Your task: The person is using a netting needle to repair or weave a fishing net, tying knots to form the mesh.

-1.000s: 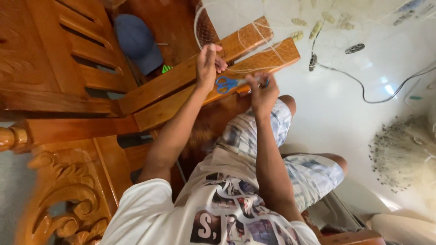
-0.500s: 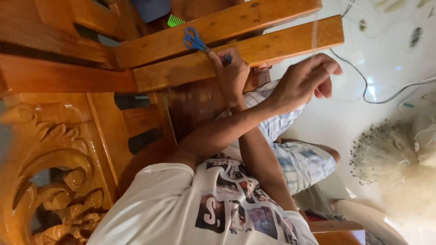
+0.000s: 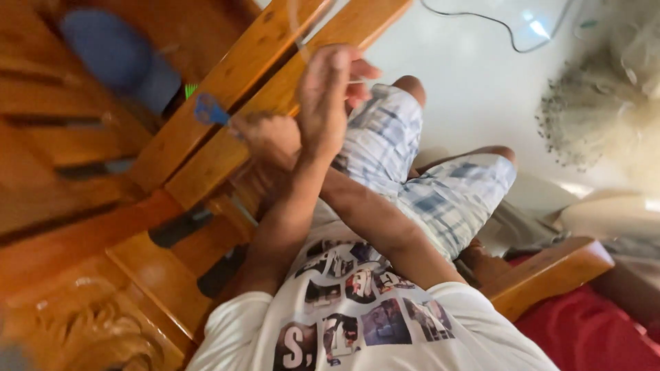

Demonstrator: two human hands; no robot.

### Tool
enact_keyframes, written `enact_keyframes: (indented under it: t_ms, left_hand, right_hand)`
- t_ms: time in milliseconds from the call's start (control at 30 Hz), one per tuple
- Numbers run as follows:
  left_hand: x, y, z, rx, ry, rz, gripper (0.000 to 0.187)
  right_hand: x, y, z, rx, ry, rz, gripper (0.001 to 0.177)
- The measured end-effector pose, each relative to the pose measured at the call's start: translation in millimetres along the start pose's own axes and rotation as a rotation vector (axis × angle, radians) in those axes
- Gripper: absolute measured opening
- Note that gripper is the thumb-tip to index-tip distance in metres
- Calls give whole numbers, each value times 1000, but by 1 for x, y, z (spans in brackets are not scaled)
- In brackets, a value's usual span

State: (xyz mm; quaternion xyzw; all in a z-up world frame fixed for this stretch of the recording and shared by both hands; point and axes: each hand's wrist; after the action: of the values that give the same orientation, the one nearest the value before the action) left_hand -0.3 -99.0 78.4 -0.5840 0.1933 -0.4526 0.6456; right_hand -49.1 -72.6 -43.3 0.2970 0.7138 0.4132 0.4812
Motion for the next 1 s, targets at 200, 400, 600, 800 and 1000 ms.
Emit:
enact_keyframes:
  t_ms: [200,400,600,800,1000]
  left_hand:
    - [-28,23,0,104,-98,22,30]
    - [-52,1,-2,144,-138,-126,26]
    - [-79,7,-12,172,-44,-117,24]
    - [-100,-2,0,400,-407,90,30]
    - [-104,7,1,438,-341,-7,31]
  right_hand:
    - [-21,-23,-11,206,83,375,27]
    - [-166,-23,70,107,-12,671,44]
    - [-227,-24,144,80,264,1391,15]
    - [-275,-20,46,-25,200,1023,11]
    - [-259,-56,14,-146,-37,934,10]
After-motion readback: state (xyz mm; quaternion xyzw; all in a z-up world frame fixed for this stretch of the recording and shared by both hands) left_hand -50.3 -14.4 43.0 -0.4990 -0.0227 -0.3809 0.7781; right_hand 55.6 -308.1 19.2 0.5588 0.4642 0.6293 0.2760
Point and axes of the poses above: each hand's wrist, its own z-axis towards the middle knuckle, its own x-axis out of the palm, y = z × x, and after that the axes turned 14 degrees about x, right-handed
